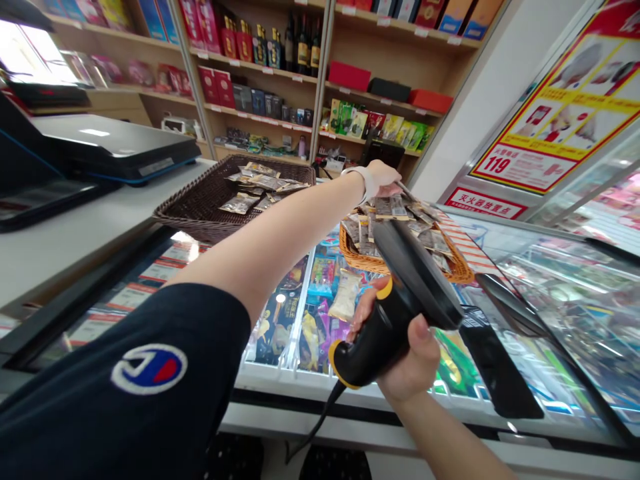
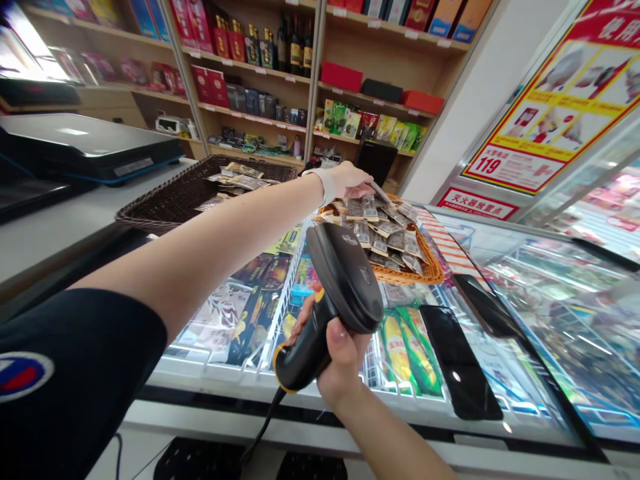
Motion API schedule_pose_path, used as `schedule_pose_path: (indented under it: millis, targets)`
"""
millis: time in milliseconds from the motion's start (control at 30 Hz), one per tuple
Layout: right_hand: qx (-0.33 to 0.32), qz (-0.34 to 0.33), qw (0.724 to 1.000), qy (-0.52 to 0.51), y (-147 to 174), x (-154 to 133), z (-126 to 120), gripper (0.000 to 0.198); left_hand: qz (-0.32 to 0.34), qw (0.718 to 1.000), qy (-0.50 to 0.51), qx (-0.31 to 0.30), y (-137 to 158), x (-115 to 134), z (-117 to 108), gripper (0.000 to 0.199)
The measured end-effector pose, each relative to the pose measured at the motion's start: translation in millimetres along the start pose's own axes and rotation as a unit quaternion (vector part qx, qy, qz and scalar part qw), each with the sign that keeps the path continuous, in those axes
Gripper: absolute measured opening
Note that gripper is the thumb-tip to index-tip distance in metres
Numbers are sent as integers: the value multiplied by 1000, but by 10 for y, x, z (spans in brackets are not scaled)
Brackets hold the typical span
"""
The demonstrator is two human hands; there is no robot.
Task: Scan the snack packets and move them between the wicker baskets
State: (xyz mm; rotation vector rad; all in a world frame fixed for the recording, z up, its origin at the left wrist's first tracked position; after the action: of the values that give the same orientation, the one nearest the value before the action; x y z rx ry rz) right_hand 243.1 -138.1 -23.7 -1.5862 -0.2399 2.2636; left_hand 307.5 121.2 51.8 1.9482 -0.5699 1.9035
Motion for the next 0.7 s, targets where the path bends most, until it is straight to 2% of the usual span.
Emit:
schedule_pose_path:
  millis: [100,167,233,300,400,467,533,600,700]
  targets:
    - [-3,10,1000,18,18,49,-50,47,-72,997,-26,30,116,-89,-108,16]
    - [-4,20,999,35,23,70,-67,50,-62,996,-64,27,217,-11,-209,17]
    - [-12,34,998,51,21,88,-59,55,-43,991,-126,31,316,97,-425,22]
    - [-26,49,997,55,17,114,-32,58,-22,981,-184,57,419,197,-808,29]
    - [-49,66,996,25,23,187,36,51,-14,960,-254,120,618,229,-1630,36]
    - [-58,76,995,-1,37,254,82,41,-43,915,-355,188,815,166,-2263,37]
    - [-53,90,994,-18,54,329,107,36,-89,885,-394,232,1033,17,-2795,31]
    - [-37,103,994,-24,66,385,109,37,-133,868,-408,250,1220,-175,-3162,27]
    - [-22,108,994,-18,68,399,111,41,-158,859,-423,239,1344,-425,-3377,30]
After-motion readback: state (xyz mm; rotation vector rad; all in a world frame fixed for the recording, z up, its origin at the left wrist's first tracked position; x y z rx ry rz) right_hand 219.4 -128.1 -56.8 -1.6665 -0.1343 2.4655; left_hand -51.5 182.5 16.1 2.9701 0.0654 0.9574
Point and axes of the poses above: each hand's wrist, its own y-axis away from the middle knuckle, its own z-axis out of the palm, x = y × z, the point moved 9 cm from there along -y, towards the middle knuckle, and after that the axes turned 4 degrees about y, right-handed, at the moved point
